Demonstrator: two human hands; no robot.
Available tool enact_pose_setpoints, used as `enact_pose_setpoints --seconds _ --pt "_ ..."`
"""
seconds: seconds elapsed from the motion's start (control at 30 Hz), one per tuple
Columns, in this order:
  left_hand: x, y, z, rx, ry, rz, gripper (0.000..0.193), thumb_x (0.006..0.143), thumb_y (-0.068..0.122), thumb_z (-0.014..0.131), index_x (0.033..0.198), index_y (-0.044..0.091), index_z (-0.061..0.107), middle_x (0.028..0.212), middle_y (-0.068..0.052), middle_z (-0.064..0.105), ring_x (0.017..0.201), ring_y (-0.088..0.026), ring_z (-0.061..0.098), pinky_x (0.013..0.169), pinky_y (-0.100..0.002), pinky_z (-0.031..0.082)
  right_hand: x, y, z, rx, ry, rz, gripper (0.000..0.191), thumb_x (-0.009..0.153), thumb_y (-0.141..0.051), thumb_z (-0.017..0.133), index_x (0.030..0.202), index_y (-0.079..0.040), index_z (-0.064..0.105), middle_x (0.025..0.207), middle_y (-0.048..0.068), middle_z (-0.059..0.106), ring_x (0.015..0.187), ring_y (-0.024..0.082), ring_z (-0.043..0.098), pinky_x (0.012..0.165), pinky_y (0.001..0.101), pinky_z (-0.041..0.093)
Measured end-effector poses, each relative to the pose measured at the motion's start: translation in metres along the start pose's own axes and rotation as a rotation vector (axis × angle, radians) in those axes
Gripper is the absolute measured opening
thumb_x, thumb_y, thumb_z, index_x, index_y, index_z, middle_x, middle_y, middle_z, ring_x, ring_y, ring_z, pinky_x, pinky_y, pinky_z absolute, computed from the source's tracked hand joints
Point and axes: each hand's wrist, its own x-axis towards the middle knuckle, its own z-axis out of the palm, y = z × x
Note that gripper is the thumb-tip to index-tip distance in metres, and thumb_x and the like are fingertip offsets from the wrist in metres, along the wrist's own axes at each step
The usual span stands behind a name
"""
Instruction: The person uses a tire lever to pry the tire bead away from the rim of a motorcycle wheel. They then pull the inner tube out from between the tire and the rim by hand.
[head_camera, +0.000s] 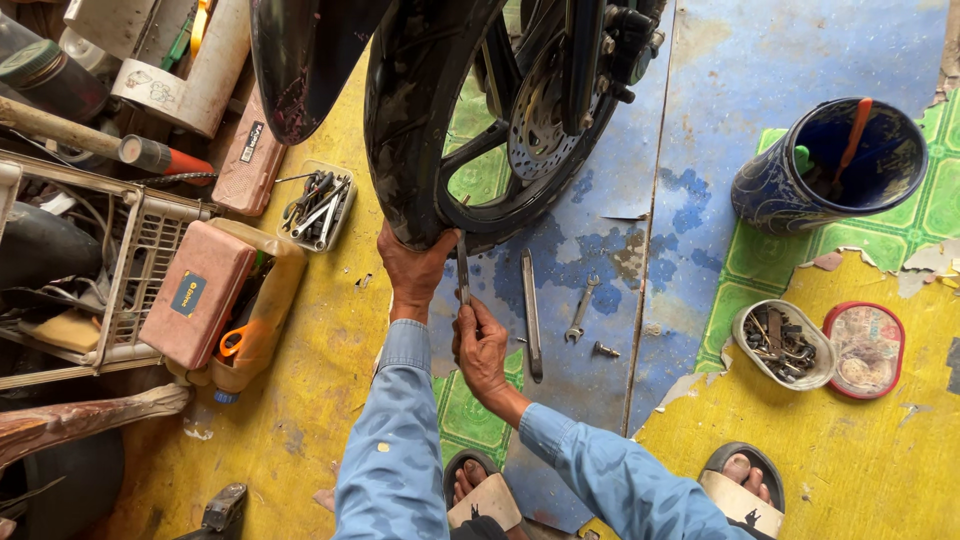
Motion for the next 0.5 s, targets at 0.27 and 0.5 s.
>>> enact_pose_setpoints --seconds 0.27,0.5 --pt "-0.001 -0.001 0.002 -0.039 0.002 -0.041 0.040 0.073 0.001 0.085 0.108 0.001 0.065 0.098 -0.007 0.075 0.084 -0.013 0.072 0.076 -0.029 0.061 -0.005 -0.013 0.016 -0.031 0.050 0.093 0.038 0.106 -0.031 0.051 0.129 -0.005 0.065 0.058 -0.005 0.048 0.042 0.004 0.041 0.036 0.0248 0.033" --pt "0.000 0.005 0.000 -0.055 -0.053 -0.067 0.043 0.075 0.001 0.086 0.112 0.000 0.065 0.103 -0.008 0.075 0.090 -0.015 0.073 0.083 -0.030 0.063 0.022 -0.062 -0.055 -0.572 -0.145 0.259 0.040 0.104 -0.039 0.051 0.116 -0.006 0.070 0.062 -0.001 0.057 0.047 0.011 0.049 0.039 0.0295 0.042"
